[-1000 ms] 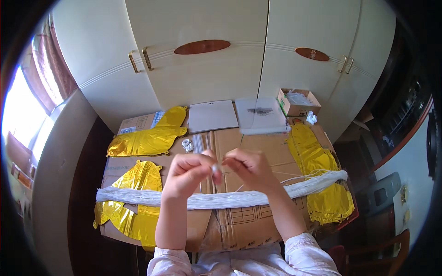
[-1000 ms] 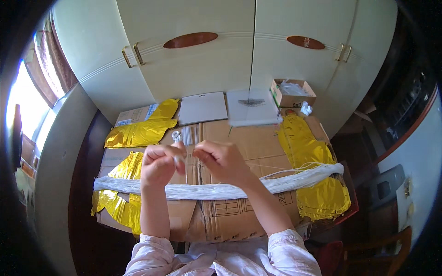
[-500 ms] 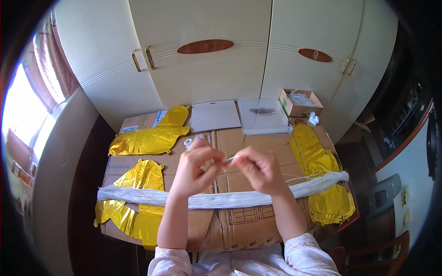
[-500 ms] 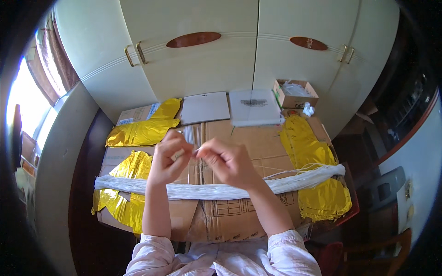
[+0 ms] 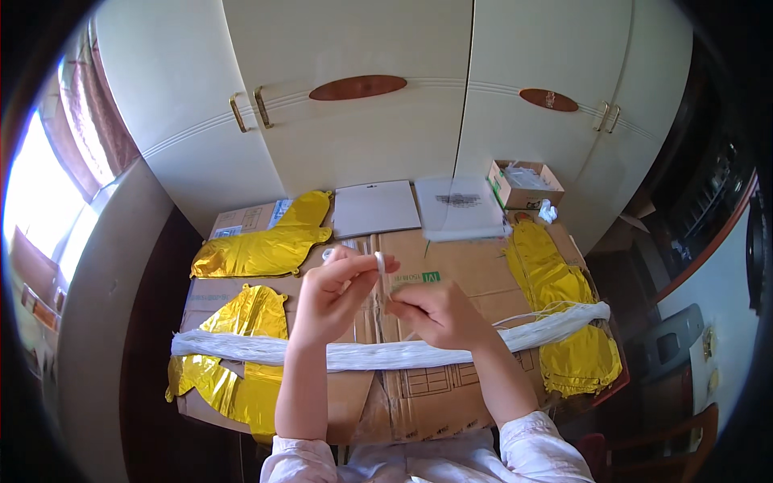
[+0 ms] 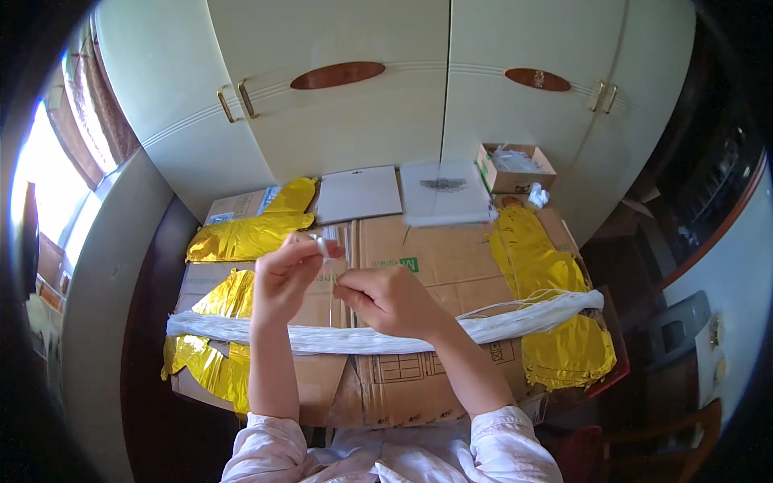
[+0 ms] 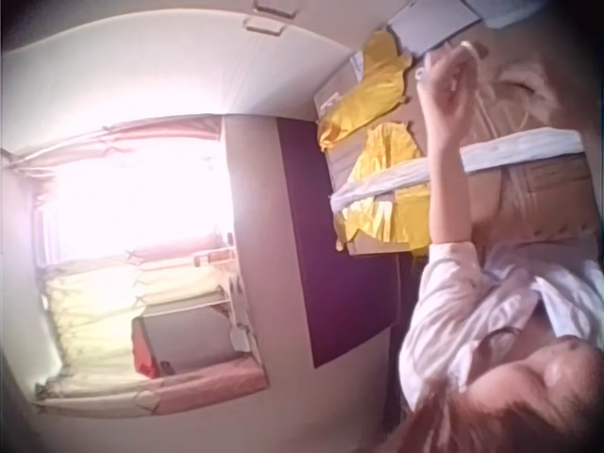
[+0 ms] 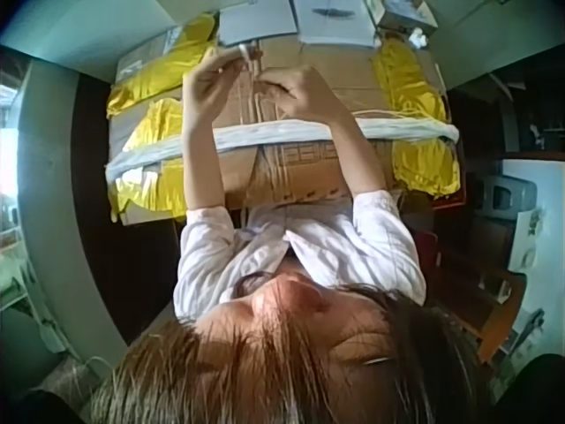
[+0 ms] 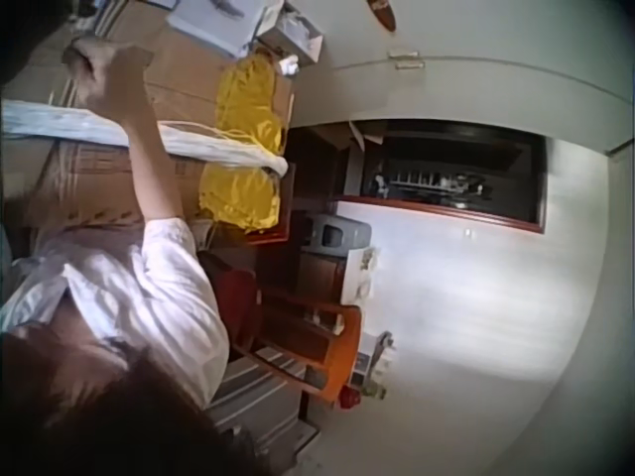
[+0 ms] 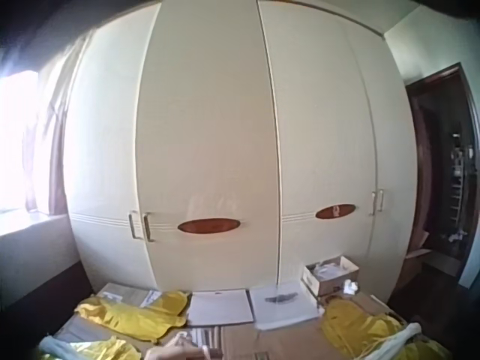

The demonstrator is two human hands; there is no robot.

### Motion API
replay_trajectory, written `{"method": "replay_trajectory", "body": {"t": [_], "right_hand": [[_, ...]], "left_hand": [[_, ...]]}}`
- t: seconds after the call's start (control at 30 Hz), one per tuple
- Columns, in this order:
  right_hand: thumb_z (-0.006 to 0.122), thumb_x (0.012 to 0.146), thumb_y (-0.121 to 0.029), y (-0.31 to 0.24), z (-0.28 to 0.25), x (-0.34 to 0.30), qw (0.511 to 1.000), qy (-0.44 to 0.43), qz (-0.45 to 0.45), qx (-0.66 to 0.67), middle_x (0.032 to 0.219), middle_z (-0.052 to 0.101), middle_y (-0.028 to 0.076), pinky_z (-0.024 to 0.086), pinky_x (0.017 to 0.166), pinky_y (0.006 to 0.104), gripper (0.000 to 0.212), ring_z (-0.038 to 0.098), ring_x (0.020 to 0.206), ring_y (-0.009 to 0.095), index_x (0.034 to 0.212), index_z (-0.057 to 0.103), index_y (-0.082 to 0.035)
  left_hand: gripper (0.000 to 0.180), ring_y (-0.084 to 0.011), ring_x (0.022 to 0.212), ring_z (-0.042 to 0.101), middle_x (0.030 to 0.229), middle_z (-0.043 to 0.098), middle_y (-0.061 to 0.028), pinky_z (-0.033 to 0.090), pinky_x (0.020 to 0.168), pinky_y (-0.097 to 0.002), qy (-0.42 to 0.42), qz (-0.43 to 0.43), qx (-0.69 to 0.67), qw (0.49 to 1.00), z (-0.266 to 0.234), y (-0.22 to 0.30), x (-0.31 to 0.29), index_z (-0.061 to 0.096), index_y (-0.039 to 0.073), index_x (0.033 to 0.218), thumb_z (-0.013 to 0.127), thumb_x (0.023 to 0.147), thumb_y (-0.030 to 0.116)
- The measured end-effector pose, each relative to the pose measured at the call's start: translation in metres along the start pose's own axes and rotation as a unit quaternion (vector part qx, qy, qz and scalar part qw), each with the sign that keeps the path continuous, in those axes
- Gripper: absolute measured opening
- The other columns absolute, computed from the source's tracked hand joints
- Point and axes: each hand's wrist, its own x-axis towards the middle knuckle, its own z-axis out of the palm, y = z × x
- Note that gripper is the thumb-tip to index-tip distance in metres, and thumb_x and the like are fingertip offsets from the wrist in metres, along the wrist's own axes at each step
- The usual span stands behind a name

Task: Wrapping gold-colored sheets in protective plastic film and securing them with string at a packaging station.

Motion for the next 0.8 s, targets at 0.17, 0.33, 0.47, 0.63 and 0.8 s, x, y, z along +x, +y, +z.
{"method": "replay_trajectory", "body": {"t": [0.17,0.33,0.47,0.63,0.8], "right_hand": [[0.060,0.085,-0.016,0.012,-0.006,-0.001,0.990,0.105,0.077,0.058,0.064,0.057,0.008,0.042,0.051,0.0264,0.011,0.056,0.055,0.015,0.085,0.062,-0.005],[0.059,0.086,-0.014,0.004,-0.001,-0.003,0.998,0.014,-0.061,-0.007,0.069,0.061,0.009,0.043,0.050,0.0278,0.009,0.058,0.056,0.014,0.087,0.061,-0.005],[0.057,0.085,-0.008,-0.001,-0.012,0.000,0.994,0.071,0.084,0.004,0.069,0.062,0.010,0.046,0.053,0.0321,0.006,0.062,0.059,0.023,0.087,0.060,-0.002],[0.058,0.086,-0.014,0.017,0.008,-0.004,0.998,0.019,-0.027,-0.063,0.068,0.060,0.011,0.046,0.050,0.0344,0.010,0.061,0.057,0.027,0.092,0.060,-0.006],[0.058,0.086,-0.015,0.004,-0.005,0.002,0.997,0.075,0.031,-0.020,0.067,0.060,0.012,0.045,0.050,0.0319,0.011,0.061,0.057,0.023,0.088,0.060,-0.005]], "left_hand": [[0.016,-0.0178,0.075,0.055,0.080,0.066,-0.0070,0.044,0.070,-0.0300,-0.223,0.032,-0.031,0.974,-0.015,0.007,0.001,0.067,0.003,0.088,0.062,0.075,-0.003],[0.016,-0.0177,0.075,0.053,0.082,0.066,-0.0067,0.043,0.071,-0.0300,-0.016,0.025,-0.014,0.999,-0.002,0.002,0.003,0.067,0.000,0.089,0.059,0.076,-0.003],[0.017,-0.0143,0.077,0.050,0.084,0.067,-0.0055,0.042,0.072,-0.0300,-0.160,0.011,-0.039,0.986,-0.022,-0.010,0.000,0.066,-0.003,0.091,0.061,0.076,0.002],[0.019,-0.0127,0.078,0.049,0.091,0.066,-0.0078,0.042,0.074,-0.0268,-0.073,-0.074,-0.216,0.971,-0.004,-0.004,0.003,0.067,-0.003,0.094,0.057,0.078,0.003],[0.017,-0.0125,0.077,0.054,0.085,0.065,-0.0096,0.045,0.072,-0.0265,-0.193,0.016,-0.035,0.981,-0.015,-0.007,0.005,0.067,-0.003,0.091,0.055,0.081,0.003]]}}
